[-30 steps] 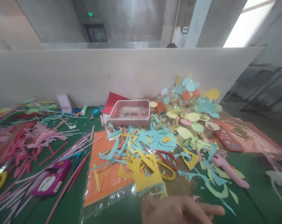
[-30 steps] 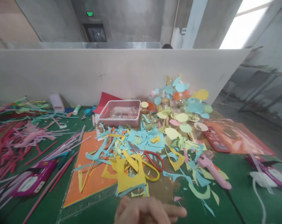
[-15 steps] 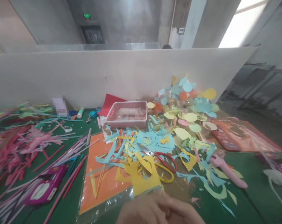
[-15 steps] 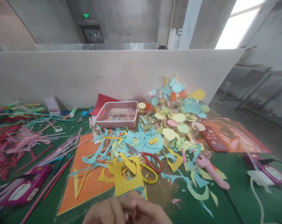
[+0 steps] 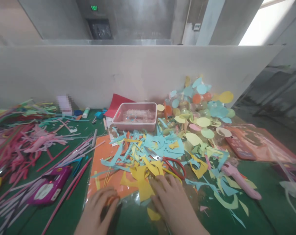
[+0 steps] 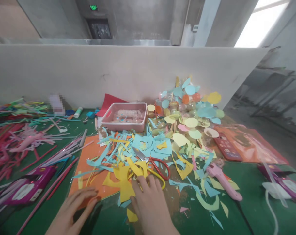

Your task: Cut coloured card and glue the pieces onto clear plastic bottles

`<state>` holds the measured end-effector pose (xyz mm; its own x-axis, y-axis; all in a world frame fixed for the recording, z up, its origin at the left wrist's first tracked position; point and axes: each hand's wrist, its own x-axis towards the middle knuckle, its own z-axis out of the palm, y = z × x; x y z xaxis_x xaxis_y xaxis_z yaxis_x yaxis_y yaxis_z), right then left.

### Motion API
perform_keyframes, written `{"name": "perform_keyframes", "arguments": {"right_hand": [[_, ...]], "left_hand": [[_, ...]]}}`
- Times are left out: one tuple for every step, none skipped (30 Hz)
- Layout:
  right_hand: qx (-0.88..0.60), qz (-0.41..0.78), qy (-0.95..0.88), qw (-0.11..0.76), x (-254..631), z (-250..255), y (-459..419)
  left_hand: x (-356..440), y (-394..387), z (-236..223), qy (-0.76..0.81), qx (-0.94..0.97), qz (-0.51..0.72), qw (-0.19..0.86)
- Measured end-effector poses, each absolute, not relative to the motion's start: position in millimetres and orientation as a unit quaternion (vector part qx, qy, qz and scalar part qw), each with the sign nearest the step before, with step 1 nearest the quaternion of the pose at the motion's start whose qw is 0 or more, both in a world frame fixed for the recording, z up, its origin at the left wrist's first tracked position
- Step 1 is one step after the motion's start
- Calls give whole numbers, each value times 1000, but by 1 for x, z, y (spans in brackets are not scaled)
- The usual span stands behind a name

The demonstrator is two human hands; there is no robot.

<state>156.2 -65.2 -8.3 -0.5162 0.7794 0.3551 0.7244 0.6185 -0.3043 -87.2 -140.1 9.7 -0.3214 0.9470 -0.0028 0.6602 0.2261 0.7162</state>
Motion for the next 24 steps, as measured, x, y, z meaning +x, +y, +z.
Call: {"name": "perform_keyframes", "arguments": {"right_hand": [[-441, 29, -870, 217, 153, -15, -62], [-451, 14, -869, 203, 149, -21, -61], [-457, 7, -870, 187, 145, -27, -60], [-462, 6, -869, 175, 143, -32, -61], [-465, 5, -869, 167, 141, -34, -61], [-466, 5, -869, 164, 141, -34, -62], [-464, 9, -870, 163, 142, -32, -62], [-459, 17, -873, 165, 144, -27, -62], [-453, 26, -875, 169, 147, -20, -61], [-445, 41, -878, 172, 151, -12, -59], [-439, 52, -879, 178, 156, -4, -57], [-440, 60, -876, 189, 161, 5, -54], [-450, 66, -867, 203, 166, 12, -50], [-453, 69, -861, 220, 172, 18, -45], [-458, 70, -855, 233, 177, 23, -40], [-470, 63, -846, 243, 183, 26, -33], [-484, 46, -837, 253, 188, 27, -27], [-504, 23, -823, 260, 193, 28, -20], [-523, -3, -811, 264, 197, 28, -14], [-542, -30, -795, 271, 202, 28, -8], [-558, -54, -780, 278, 205, 29, -3], [-568, -73, -768, 285, 208, 29, 1], [-577, -88, -756, 295, 210, 30, 4], [-582, -98, -748, 304, 210, 31, 6]], "left_hand": [[-89, -139, 4, 750, 562, 291, 192], [-89, -138, -3, 746, 583, 277, 166], [-88, -137, -9, 745, 594, 270, 138], [-85, -136, -14, 747, 600, 260, 122], [-82, -135, -18, 750, 603, 251, 108], [-79, -134, -22, 753, 604, 242, 97], [-76, -133, -24, 755, 606, 232, 90], [-75, -131, -26, 757, 608, 224, 83], [-75, -130, -28, 758, 610, 218, 78], [-76, -129, -29, 758, 612, 213, 74], [-78, -128, -30, 758, 613, 209, 74], [-81, -127, -31, 758, 614, 206, 78], [-84, -126, -31, 757, 616, 200, 87], [-87, -126, -31, 755, 619, 192, 99], [-89, -125, -30, 753, 622, 183, 112], [-92, -125, -29, 751, 625, 174, 124], [-93, -125, -28, 750, 627, 166, 133], [-95, -125, -26, 748, 629, 160, 139], [-95, -124, -25, 748, 629, 158, 140], [-95, -124, -23, 749, 628, 158, 140], [-95, -124, -22, 748, 629, 158, 141], [-96, -123, -21, 747, 630, 157, 143], [-96, -123, -20, 746, 631, 156, 144], [-96, -123, -20, 746, 632, 153, 145]]}}
